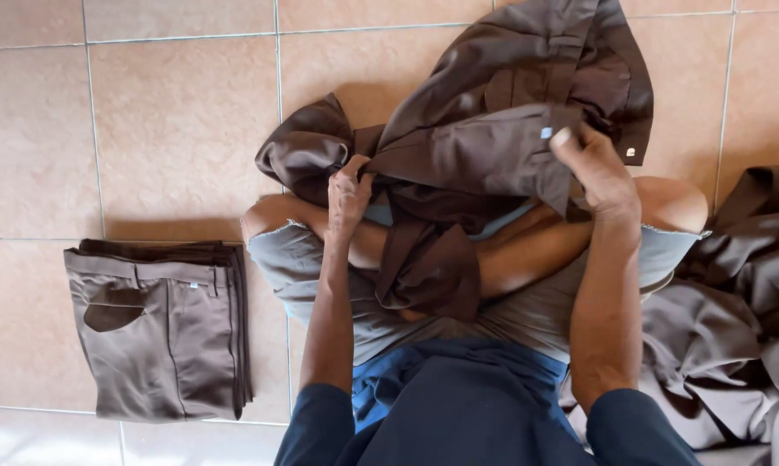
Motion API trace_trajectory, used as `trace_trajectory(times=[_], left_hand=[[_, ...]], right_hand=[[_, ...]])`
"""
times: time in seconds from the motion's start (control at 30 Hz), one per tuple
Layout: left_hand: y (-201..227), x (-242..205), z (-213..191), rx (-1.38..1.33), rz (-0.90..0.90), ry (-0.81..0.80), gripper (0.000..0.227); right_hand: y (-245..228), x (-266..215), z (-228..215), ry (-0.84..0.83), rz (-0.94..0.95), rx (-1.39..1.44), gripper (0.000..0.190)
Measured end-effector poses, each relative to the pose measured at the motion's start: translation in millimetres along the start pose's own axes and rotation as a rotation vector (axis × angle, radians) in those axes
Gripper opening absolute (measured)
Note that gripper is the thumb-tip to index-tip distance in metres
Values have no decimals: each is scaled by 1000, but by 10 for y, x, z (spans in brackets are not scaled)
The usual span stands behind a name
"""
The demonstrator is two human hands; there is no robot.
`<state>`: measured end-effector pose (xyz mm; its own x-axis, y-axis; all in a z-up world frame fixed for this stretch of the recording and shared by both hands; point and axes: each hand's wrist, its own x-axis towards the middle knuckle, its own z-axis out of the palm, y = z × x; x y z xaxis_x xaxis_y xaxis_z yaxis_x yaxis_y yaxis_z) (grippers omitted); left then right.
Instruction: Folding brown trousers into a neat rectangular shape while sitting on the floor.
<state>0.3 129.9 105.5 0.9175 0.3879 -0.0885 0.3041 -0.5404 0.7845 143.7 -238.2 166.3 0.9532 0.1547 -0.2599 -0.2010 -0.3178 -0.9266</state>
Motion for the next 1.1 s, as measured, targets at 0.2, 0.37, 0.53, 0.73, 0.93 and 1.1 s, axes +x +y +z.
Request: trace_trajectory(times=[0.2, 0.37, 0.53, 0.73, 0.93, 1.1], left_hand=[[-132, 88, 237, 66, -81, 36, 23], [503, -82, 176, 213, 45, 50, 115], [1601, -362, -31, -48, 462, -88, 117], [1675, -502, 158, -482, 457, -212, 64], [1873, -732, -175, -598, 401, -271, 45], [1856, -714, -216, -624, 386, -157, 36]], right_hand=[[-163, -296, 76, -294, -70, -188, 26], [-474, -543, 144, -73, -231, 73, 14], [-673, -737, 184, -305, -404, 129, 36], [-816, -854, 249, -256, -557, -58, 20], [-800, -955, 236, -260, -567, 2, 18], [-1132, -943, 410, -338, -629, -121, 12]])
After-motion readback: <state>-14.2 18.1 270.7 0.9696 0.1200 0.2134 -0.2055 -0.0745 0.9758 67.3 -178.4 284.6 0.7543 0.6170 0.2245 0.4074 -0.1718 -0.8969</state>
